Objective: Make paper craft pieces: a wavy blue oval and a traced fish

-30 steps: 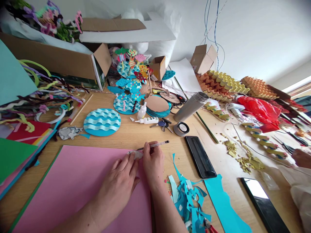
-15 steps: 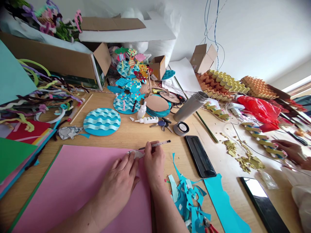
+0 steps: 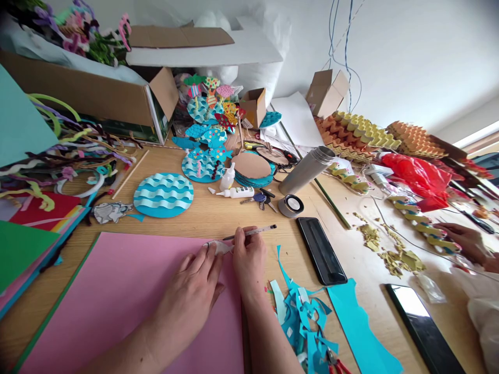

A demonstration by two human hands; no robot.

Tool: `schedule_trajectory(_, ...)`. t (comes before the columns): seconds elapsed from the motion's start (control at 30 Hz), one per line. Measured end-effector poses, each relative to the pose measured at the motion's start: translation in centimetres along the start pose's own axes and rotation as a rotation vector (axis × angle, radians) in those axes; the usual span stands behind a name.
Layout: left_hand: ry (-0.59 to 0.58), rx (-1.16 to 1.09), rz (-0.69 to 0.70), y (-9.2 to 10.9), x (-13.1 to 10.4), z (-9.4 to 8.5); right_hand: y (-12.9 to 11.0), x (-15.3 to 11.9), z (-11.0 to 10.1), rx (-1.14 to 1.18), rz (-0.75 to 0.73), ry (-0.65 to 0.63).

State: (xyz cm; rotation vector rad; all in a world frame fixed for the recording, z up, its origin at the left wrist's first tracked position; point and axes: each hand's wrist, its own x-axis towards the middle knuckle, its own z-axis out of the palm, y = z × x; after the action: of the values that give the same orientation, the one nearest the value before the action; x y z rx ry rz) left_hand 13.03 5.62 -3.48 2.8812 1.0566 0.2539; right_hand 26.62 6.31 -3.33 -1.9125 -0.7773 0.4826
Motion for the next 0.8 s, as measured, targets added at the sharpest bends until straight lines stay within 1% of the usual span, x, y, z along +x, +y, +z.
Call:
schedule_trajectory(0.27,0.01,-0.001,0.003,-0.03,0.01,-0.1,-0.03,-0.07,-0.07,0.012,-0.032,0.036)
schedule_trajectory(0.5,0.026,-0.016,0.0,-0.12,-0.02,0.18,0.49,-0.24,-0.08,-0.026,-0.068,0.03)
schedule_trajectory(0.63,0.008,-0.032,-0.004,-0.17,-0.12,0.17,0.55,-0.23,-0.15,-0.016,-0.047,0.043)
schedule_trajectory(0.8,-0.026,-0.042,-0.009,-0.19,-0.2,0.16,0.56,-0.3,-0.43,0.042,-0.06,0.039)
